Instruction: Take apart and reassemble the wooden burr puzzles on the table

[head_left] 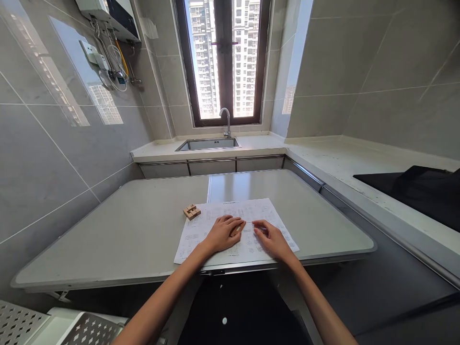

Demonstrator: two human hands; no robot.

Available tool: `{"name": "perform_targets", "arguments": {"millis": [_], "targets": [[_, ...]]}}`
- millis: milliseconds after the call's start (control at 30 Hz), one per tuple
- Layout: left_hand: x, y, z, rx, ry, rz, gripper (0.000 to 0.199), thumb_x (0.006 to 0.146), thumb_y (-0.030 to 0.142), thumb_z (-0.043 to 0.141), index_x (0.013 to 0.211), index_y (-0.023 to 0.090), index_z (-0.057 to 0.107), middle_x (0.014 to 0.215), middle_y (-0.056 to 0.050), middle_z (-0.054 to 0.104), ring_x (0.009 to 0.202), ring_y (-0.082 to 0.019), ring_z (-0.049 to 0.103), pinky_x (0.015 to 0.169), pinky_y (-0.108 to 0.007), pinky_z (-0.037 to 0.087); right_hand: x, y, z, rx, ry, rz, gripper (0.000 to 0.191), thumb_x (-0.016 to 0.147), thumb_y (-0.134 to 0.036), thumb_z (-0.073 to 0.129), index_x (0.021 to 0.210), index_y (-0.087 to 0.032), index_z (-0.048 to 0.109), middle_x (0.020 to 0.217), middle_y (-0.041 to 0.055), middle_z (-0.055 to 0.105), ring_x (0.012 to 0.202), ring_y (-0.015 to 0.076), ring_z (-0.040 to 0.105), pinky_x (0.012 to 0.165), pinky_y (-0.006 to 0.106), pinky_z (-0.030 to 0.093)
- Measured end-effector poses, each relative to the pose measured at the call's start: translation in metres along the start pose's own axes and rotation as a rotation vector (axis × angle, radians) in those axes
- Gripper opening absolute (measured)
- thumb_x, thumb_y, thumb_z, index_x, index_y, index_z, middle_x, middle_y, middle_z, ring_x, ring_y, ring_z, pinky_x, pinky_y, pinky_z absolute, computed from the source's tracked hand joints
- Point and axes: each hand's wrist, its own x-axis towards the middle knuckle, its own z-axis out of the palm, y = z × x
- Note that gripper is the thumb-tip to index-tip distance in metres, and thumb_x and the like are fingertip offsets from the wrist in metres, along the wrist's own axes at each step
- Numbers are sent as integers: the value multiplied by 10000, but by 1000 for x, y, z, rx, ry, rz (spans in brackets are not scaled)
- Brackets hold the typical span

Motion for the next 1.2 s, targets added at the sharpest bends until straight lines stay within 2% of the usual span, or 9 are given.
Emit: {"name": "perform_targets", "arguments": {"millis": [300, 467, 733, 800, 867, 933, 1000, 1067, 1200], "targets": [[-31, -46, -26, 118, 25, -73, 493, 1008, 321, 505, 1498, 303, 551, 1502, -53, 600, 1491, -330, 394, 1214, -555, 327, -3, -8, -1, -13, -25, 42, 327, 956, -447, 553, 1128, -222, 716, 1145, 86, 763, 976, 252, 722, 865, 387, 554], [-48, -63, -44, 122, -40, -85, 494, 1061, 340, 400, 1549, 327, 480, 1592, -18, 505, 1536, -306, 341, 1247, -548, 296, -4, -11, -3, -24, -31, 47, 307, 952, -443, 554, 1095, -235, 729, 1101, 66, 769, 945, 240, 710, 848, 369, 543], [-76, -62, -66, 93, 159, -74, 380, 1041, 332, 445, 1354, 279, 655, 1432, -65, 641, 1433, -273, 477, 1205, -483, 373, -5, -14, -5, -38, -48, 41, 313, 961, -456, 544, 1066, -230, 734, 1070, 62, 766, 908, 233, 693, 806, 352, 523], [-89, -57, -70, 63, 220, -149, 345, 1023, 372, 472, 1256, 253, 697, 1341, -94, 675, 1324, -280, 561, 1135, -446, 433, -5, -13, -5, -44, -52, 38, 317, 963, -461, 540, 1053, -229, 736, 1052, 61, 767, 894, 232, 687, 804, 353, 520], [-104, -56, -74, 26, 233, -288, 373, 1007, 441, 474, 1190, 218, 710, 1159, -106, 713, 1078, -268, 662, 959, -390, 520, -5, -13, -5, -52, -53, 31, 319, 963, -465, 538, 1039, -228, 739, 1041, 60, 767, 892, 233, 682, 813, 357, 518], [-119, -59, -80, -23, 199, -462, 437, 998, 524, 450, 1125, 201, 715, 817, -41, 686, 737, -213, 639, 722, -319, 513, -5, -13, -5, -61, -53, 25, 321, 964, -468, 535, 1027, -230, 740, 1030, 58, 766, 890, 233, 680, 822, 358, 518], [-131, -67, -88, -50, 191, -574, 494, 972, 596, 438, 1062, 202, 723, 657, 2, 614, 629, -192, 577, 660, -297, 470, -5, -13, -5, -68, -52, 21, 324, 965, -473, 531, 1018, -231, 740, 1015, 57, 767, 883, 235, 679, 828, 360, 520], [-139, -75, -96, -74, 232, -663, 537, 930, 654, 457, 1026, 202, 731, 686, -13, 667, 662, -204, 598, 679, -299, 472, -5, -13, -5, -74, -53, 17, 330, 965, -478, 528, 1013, -230, 741, 1008, 61, 769, 882, 239, 680, 839, 366, 523], [-144, -86, -104, -233, 318, -738, 595, 861, 701, 502, 1025, 180, 737, 1041, -96, 794, 919, -269, 696, 796, -316, 510, -3, -11, -3, -90, -60, 7, 337, 961, -477, 524, 1007, -223, 740, 1020, 65, 771, 893, 242, 687, 852, 373, 528]]}}
